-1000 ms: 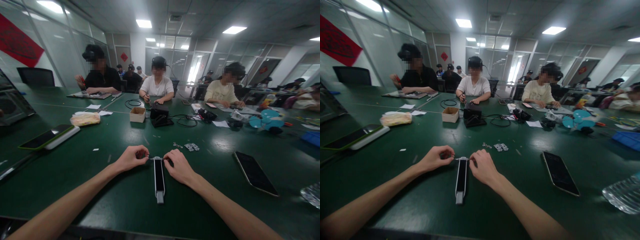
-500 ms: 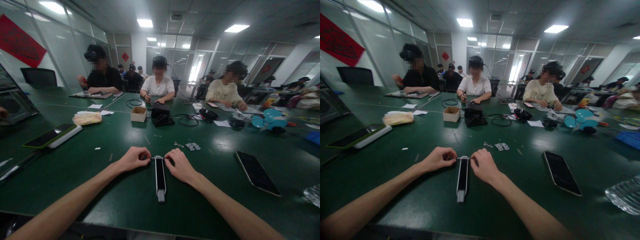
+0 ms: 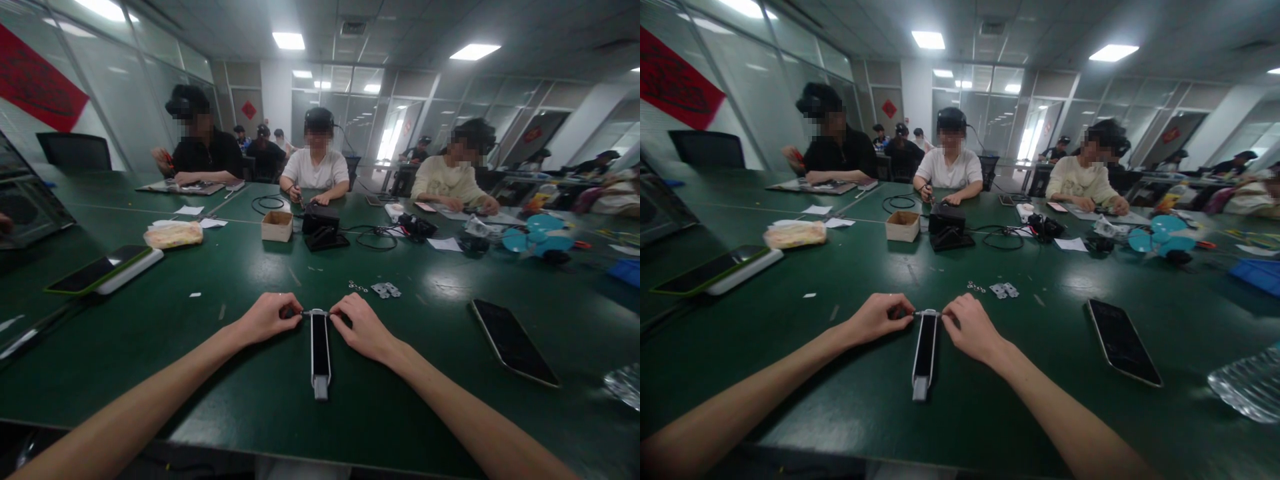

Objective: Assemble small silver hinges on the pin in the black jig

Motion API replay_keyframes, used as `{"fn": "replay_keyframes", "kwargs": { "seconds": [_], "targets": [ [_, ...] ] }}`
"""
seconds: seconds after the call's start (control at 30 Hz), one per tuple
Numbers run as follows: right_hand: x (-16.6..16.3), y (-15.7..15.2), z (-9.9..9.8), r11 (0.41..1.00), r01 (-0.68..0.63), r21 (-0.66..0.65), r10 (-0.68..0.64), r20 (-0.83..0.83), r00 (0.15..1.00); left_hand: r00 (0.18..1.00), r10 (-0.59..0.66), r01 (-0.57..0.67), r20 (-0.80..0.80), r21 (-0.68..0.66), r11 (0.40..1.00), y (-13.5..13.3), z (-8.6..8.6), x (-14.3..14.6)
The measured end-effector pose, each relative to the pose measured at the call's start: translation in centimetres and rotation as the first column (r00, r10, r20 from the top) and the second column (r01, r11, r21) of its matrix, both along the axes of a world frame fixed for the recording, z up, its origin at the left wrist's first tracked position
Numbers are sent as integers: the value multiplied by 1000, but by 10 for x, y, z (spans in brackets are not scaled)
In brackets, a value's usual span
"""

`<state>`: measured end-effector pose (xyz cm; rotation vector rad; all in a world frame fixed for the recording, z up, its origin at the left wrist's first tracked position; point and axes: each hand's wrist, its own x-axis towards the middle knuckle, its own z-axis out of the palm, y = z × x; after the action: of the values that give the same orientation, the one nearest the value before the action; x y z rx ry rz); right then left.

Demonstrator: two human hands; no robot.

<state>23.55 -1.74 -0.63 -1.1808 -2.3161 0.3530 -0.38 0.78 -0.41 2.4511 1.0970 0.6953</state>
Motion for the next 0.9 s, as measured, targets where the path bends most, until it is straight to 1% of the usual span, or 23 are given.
{"fn": "replay_keyframes", "kwargs": {
  "seconds": [0.13,0.23,0.43,0.6,0.9],
  "targets": [
    [3,2,-1,999,-34,3,34,-9,999,999,-26,28,-35,72,997,1,-3,-1],
    [5,4,-4,999,-52,10,52,-10,999,999,-22,27,-47,102,994,2,-4,-2],
    [6,6,-8,997,-66,42,67,-12,998,997,-8,15,-79,82,997,2,-6,-3],
    [5,6,-7,998,-56,32,57,-18,998,998,-6,13,-67,101,995,2,-5,-2],
    [4,4,-3,998,-57,24,57,-10,998,998,-10,14,-57,82,997,1,-4,-1]
  ]
}}
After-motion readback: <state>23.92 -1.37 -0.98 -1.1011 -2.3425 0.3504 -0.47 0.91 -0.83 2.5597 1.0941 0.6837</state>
